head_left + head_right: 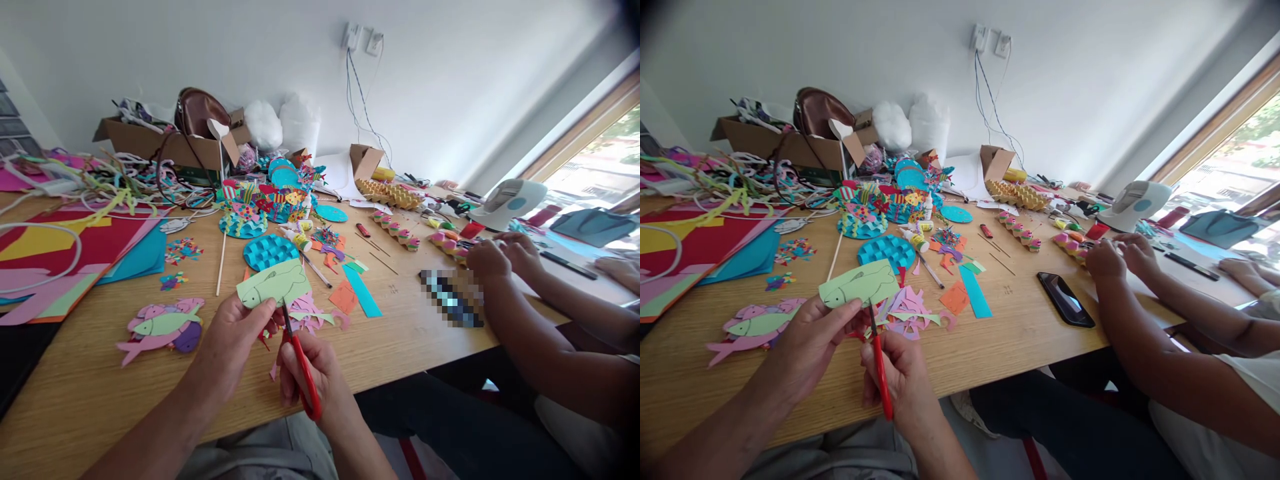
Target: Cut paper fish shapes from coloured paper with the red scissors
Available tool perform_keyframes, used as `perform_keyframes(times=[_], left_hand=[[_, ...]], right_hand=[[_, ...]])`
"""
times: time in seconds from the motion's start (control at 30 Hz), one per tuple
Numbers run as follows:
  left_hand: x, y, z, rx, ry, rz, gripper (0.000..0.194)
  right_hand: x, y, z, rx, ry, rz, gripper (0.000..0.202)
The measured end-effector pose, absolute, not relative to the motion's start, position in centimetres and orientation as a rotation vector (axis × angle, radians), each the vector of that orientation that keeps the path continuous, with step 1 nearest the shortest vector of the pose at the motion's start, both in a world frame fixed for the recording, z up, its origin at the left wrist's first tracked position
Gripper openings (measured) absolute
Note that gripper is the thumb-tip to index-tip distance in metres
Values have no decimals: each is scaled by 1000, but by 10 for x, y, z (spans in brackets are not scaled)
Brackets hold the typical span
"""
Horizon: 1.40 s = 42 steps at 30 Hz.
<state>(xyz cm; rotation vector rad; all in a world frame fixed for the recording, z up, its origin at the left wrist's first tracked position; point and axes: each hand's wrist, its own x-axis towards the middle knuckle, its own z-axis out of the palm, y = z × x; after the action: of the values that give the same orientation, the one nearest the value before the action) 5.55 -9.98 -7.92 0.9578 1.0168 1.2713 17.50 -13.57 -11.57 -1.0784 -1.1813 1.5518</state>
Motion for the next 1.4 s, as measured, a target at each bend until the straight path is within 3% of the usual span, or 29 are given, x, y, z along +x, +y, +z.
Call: perform_keyframes(times=[0.6,1.4], left_hand=[[45,-95,-76,1029,1007,1130,12],[36,-81,-68,1297,1025,928,17]], right_hand=[[192,-139,-105,-1113,-1292,1626,45],[196,-137,-110,-1181,-1318,1684,51]])
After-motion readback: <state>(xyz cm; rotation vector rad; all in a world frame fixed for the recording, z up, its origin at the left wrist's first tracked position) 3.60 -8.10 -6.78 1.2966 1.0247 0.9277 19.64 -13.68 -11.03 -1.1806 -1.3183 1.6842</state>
